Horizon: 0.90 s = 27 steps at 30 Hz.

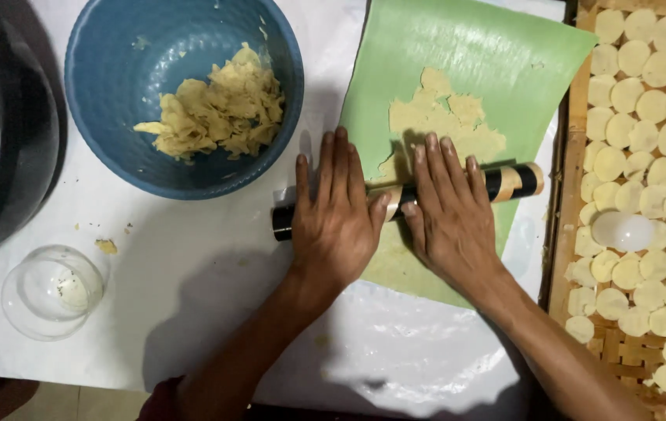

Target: Rolling out dough onto a plastic sheet using a rolling pin to prepare small circular dough pieces.

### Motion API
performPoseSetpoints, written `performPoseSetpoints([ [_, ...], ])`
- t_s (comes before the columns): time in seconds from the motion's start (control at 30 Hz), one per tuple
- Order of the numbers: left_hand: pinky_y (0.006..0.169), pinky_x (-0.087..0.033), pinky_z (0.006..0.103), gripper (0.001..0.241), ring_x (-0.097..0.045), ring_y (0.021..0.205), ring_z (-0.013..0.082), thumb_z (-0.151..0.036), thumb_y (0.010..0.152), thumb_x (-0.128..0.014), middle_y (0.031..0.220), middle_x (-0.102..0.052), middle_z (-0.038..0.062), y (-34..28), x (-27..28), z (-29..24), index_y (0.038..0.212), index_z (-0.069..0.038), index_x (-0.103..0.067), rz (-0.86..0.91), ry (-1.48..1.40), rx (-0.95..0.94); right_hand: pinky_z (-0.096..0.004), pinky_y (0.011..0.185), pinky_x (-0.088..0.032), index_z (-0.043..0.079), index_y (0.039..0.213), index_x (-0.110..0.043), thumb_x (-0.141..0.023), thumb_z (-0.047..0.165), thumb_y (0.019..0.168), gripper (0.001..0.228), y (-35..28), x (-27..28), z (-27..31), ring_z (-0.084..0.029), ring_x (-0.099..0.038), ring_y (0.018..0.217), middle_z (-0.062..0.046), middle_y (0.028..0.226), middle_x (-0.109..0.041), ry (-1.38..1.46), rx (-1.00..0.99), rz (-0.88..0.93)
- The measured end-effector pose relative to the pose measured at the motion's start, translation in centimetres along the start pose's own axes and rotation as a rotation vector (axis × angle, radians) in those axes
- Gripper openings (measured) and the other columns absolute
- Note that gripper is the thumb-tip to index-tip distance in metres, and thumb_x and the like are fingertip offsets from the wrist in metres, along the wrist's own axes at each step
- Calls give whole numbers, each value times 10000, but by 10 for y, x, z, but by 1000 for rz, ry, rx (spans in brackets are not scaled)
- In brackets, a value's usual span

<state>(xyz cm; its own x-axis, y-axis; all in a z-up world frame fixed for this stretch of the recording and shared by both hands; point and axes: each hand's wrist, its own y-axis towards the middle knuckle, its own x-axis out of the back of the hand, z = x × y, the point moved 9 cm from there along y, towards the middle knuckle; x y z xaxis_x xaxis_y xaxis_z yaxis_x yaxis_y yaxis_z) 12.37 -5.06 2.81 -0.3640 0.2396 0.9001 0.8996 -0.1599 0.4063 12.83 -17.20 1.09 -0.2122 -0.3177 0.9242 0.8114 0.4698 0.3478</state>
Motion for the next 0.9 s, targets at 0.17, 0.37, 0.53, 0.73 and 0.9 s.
performPoseSetpoints([
  [0.17, 1235, -300, 544, 680, -353, 1519, 386, -448, 1109, -461, 1599, -387, 264, 32, -18, 17, 1528, 83, -403, 140, 1, 26, -537, 1257, -173, 6, 1610, -393, -306, 319, 1138, 573, 52, -8, -12, -373, -289, 1545, -234, 1648, -374, -35, -5, 96],
  [0.37, 1322, -273, 494, 752, -257, 1569, 401, -350, 1105, -669, 1655, -279, 268, 44, -31, 31, 1570, 102, -289, 185, -80, 47, -581, 1283, -132, 62, 1655, -191, -346, 297, 1159, 571, 103, -26, -28, -452, -94, 1557, -288, 1678, -142, 47, -46, 282],
  [0.53, 1234, -392, 520, 488, -442, 1459, 447, -177, 1114, -579, 1545, -450, 310, 24, -13, 36, 1471, 130, -453, 49, -154, 6, -531, 1306, -70, -26, 1631, -111, -373, 306, 1192, 610, 135, -29, -34, -430, -10, 1555, -353, 1663, -95, 123, -88, 253],
  [0.73, 868, -461, 461, 612, -590, 1036, 356, -278, 902, -808, 1163, -627, 148, 12, -5, 44, 1397, -18, -560, -10, 1, -73, -587, 1257, -180, -68, 1571, -233, -385, 325, 1155, 592, 161, -35, -61, -521, -230, 1499, -414, 1566, -307, 163, -157, 8],
  [0.9, 772, -448, 448, 499, -561, 919, 341, -254, 933, -778, 1027, -607, 154, -6, 10, 25, 1313, -14, -559, 52, -148, -136, -534, 1035, -453, -123, 1513, -328, -510, -55, 910, 634, 155, -54, -64, -451, -406, 1248, -311, 1381, -420, 114, 10, 183],
])
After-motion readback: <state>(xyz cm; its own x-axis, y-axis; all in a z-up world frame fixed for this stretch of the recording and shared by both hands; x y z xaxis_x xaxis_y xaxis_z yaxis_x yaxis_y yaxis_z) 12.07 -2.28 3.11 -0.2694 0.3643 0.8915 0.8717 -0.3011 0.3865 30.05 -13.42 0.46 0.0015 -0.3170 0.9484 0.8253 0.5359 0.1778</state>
